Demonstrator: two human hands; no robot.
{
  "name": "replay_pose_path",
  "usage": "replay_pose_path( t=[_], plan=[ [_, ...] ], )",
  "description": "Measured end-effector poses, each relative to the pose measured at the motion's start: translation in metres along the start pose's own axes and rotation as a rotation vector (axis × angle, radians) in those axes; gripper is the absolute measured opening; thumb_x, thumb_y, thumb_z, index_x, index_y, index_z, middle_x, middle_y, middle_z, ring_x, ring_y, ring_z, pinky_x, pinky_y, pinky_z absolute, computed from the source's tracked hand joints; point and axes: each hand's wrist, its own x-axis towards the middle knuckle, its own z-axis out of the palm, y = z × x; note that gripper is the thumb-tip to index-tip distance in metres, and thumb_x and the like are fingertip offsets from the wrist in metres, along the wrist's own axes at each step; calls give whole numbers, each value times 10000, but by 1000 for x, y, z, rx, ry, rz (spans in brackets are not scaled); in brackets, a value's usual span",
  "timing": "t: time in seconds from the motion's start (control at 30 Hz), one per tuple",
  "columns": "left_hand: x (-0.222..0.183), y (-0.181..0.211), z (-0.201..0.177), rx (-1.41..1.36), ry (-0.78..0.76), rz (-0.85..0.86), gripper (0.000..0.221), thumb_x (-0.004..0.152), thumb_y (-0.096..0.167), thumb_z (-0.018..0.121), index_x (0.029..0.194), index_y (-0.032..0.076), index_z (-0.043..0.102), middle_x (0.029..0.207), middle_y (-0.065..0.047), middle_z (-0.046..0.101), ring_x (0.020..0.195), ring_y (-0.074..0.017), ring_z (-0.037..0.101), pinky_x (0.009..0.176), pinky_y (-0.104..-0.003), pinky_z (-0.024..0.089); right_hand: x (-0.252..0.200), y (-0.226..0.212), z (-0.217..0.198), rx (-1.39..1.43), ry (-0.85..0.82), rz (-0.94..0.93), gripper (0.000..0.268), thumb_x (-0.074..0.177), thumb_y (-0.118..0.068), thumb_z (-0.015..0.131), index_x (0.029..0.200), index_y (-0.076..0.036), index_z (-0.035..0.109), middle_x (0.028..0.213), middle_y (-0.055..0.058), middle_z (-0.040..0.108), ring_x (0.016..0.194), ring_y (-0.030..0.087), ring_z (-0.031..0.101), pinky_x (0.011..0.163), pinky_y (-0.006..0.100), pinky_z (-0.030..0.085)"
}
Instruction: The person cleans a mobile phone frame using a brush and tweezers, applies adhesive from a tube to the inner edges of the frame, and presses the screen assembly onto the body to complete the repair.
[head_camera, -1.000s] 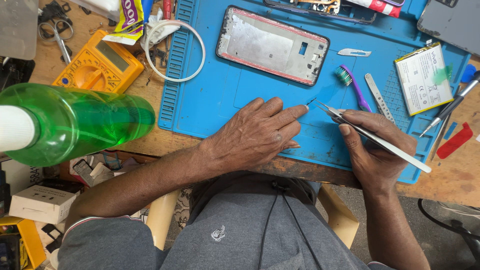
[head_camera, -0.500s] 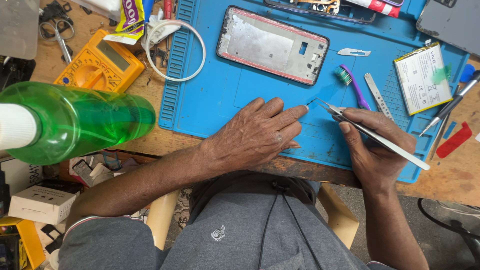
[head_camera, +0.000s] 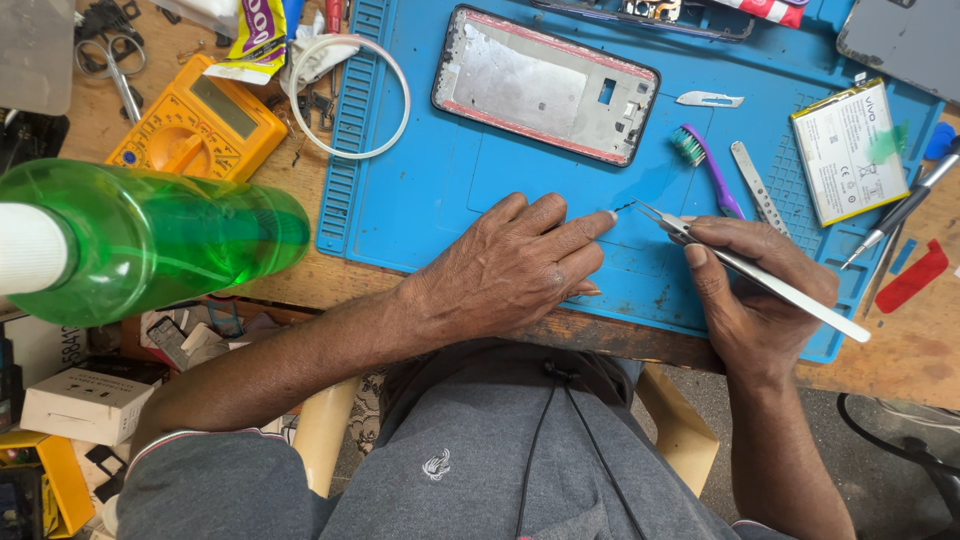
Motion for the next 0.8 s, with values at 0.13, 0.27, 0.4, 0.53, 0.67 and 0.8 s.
replay_pose_path(
  t=[0.13,0.27,0.4,0.53,0.67,0.8],
  plan=[
    [0,-1,0,-34,13,-2,290,967,368,704,973,84,648,1349,-59,637,979,-212,574,777,-380,493,-1,-1,-1,1,2,7,79,1068,4,775,1112,16,711,1112,140,753,1071,201,745,980,277,591],
    [-2,-3,-4,-153,86,-30,240,986,270,713,1122,77,671,1268,-60,642,982,-211,580,826,-374,521,-1,-3,-1,0,-1,2,79,1073,5,773,1114,26,709,1108,147,753,1056,201,747,965,272,592],
    [-3,-5,-4,-190,110,-76,280,966,208,724,1196,59,669,1153,-64,628,992,-219,587,863,-365,541,0,-4,-1,74,13,7,90,1095,-16,760,1137,39,702,1086,161,747,1011,200,761,920,275,620],
    [-2,-6,1,-168,82,-109,251,983,179,729,1196,57,674,1095,-62,611,986,-215,585,847,-346,546,2,-6,0,56,26,103,107,1095,-38,746,1144,49,708,1018,165,748,948,200,777,842,277,640],
    [-2,-4,2,-131,90,-95,296,969,195,721,1227,59,671,1087,-62,594,995,-217,578,853,-357,537,0,-9,-1,174,27,156,110,1106,-50,744,1146,45,706,1014,153,739,955,192,762,859,265,621],
    [-1,-3,-2,-107,66,-98,410,962,250,723,1295,21,653,1053,-64,570,983,-225,565,844,-370,520,1,-7,0,149,19,155,126,1100,-51,752,1152,53,705,1010,153,744,957,199,764,855,261,620]
  ],
)
